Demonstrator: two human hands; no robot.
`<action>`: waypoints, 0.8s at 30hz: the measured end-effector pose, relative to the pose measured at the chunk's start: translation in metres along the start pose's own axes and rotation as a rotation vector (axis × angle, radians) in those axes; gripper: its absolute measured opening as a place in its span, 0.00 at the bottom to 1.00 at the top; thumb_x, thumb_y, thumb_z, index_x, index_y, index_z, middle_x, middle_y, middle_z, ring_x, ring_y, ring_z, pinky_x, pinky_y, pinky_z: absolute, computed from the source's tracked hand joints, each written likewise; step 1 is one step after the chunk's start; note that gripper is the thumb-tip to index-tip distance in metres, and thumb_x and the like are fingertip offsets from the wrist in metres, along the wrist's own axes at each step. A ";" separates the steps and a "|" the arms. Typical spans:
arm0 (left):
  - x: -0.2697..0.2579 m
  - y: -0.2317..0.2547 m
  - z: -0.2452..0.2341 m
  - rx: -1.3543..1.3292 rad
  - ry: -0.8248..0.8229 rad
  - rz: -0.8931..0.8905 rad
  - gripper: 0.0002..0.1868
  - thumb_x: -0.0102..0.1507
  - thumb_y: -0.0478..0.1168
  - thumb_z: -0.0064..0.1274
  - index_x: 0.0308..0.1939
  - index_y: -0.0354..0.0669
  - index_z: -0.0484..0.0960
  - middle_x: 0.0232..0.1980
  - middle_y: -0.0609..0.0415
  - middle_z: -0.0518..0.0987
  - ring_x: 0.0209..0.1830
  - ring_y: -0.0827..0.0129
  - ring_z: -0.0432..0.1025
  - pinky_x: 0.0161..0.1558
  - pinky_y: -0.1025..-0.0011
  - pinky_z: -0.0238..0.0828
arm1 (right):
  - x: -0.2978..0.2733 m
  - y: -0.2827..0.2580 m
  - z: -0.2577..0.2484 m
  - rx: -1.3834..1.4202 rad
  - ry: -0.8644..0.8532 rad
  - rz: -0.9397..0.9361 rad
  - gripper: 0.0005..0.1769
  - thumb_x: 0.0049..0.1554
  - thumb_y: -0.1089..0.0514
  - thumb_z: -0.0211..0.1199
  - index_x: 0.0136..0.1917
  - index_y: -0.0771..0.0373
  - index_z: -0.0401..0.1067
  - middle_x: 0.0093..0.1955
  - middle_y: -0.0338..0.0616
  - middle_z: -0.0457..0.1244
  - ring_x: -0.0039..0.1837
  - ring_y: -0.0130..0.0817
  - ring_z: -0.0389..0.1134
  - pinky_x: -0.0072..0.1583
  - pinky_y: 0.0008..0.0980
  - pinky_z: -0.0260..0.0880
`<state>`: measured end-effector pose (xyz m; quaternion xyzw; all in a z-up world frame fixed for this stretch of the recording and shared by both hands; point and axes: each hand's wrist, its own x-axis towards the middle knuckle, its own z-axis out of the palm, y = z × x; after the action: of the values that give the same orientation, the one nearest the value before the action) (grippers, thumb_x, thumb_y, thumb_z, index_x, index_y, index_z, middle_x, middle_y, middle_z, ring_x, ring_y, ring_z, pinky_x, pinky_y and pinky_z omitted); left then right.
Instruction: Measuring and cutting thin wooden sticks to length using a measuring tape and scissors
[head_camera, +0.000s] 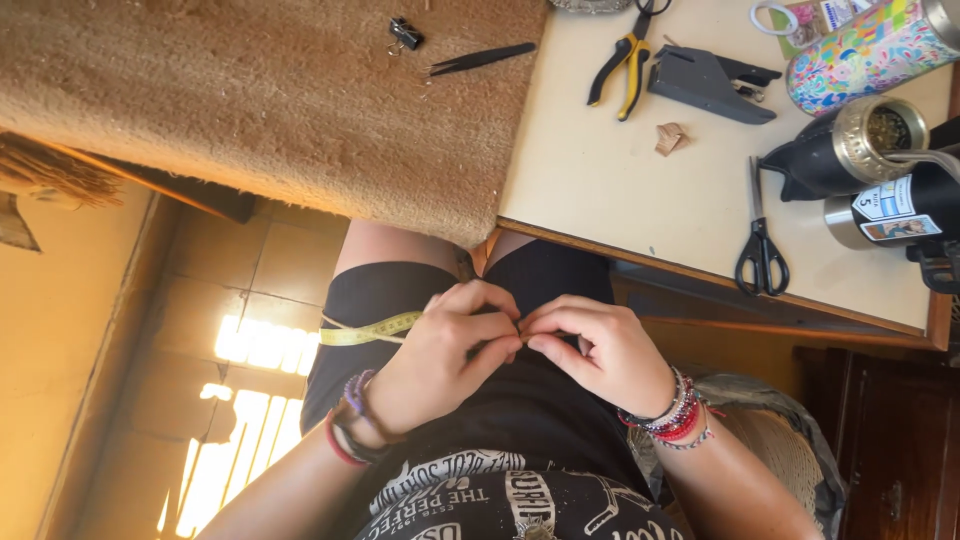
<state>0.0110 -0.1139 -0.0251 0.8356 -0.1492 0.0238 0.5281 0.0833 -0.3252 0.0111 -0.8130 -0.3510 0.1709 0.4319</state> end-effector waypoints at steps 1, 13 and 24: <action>0.001 0.003 0.001 0.002 -0.001 0.003 0.09 0.67 0.46 0.52 0.32 0.54 0.81 0.50 0.57 0.79 0.55 0.54 0.75 0.54 0.57 0.68 | -0.002 0.001 0.002 -0.001 0.003 -0.002 0.05 0.59 0.57 0.64 0.44 0.54 0.81 0.44 0.34 0.73 0.33 0.29 0.72 0.33 0.22 0.70; 0.002 0.029 0.022 -0.783 0.292 -0.103 0.16 0.73 0.51 0.44 0.40 0.51 0.84 0.24 0.66 0.77 0.77 0.66 0.60 0.78 0.59 0.56 | -0.012 -0.006 0.039 1.004 0.030 0.284 0.20 0.68 0.50 0.50 0.42 0.69 0.68 0.34 0.55 0.61 0.33 0.33 0.63 0.26 0.21 0.54; 0.002 0.039 0.006 -0.447 0.242 0.024 0.18 0.71 0.51 0.47 0.57 0.48 0.83 0.66 0.47 0.79 0.80 0.51 0.60 0.80 0.50 0.51 | -0.019 -0.015 0.033 0.532 0.052 0.194 0.20 0.68 0.50 0.47 0.54 0.66 0.74 0.33 0.35 0.54 0.35 0.24 0.52 0.36 0.26 0.55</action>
<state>0.0020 -0.1350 0.0073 0.6875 -0.0963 0.0963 0.7133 0.0448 -0.3136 0.0039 -0.7049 -0.2032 0.2767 0.6207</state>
